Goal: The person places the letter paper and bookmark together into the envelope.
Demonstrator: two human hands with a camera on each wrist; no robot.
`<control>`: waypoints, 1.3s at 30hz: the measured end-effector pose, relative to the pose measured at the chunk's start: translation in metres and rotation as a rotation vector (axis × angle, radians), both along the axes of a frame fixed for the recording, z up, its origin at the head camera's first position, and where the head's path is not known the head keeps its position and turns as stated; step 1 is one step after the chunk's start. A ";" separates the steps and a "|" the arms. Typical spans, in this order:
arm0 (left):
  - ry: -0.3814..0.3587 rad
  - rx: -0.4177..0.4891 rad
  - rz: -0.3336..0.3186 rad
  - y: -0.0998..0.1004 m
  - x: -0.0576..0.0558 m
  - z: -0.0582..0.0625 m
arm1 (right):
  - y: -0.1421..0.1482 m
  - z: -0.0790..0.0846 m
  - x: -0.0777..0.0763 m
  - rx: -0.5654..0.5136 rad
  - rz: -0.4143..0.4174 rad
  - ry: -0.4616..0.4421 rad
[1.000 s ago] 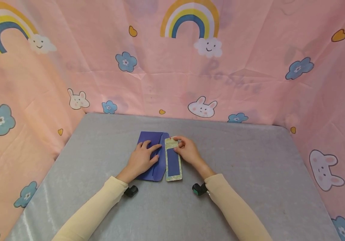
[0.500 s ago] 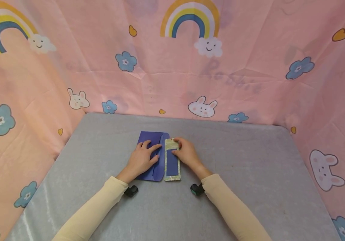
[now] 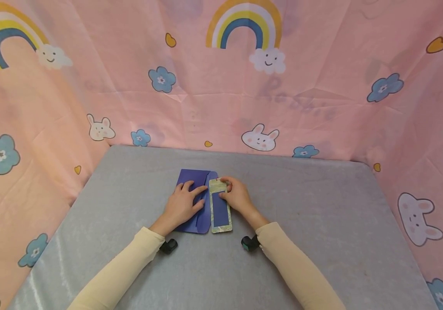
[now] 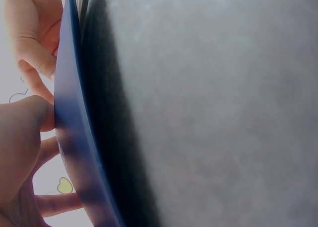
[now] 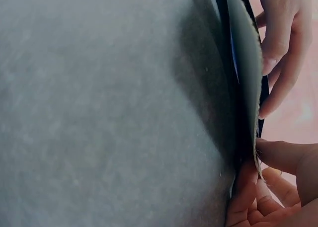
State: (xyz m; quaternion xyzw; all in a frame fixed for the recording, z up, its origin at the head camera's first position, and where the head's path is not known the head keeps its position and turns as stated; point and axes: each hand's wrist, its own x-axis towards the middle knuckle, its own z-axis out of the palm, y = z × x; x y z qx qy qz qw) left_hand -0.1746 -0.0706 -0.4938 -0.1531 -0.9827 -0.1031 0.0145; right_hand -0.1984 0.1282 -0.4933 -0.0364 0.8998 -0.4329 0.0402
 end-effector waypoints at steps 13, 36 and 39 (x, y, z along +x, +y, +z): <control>0.015 0.001 -0.001 0.000 0.000 0.001 | -0.013 -0.002 -0.003 -0.014 0.017 0.018; 0.012 0.020 0.008 0.000 0.000 0.000 | -0.035 -0.002 -0.003 0.036 -0.057 0.042; 0.018 0.028 0.006 0.000 0.000 0.000 | -0.037 -0.002 -0.002 0.029 -0.060 0.048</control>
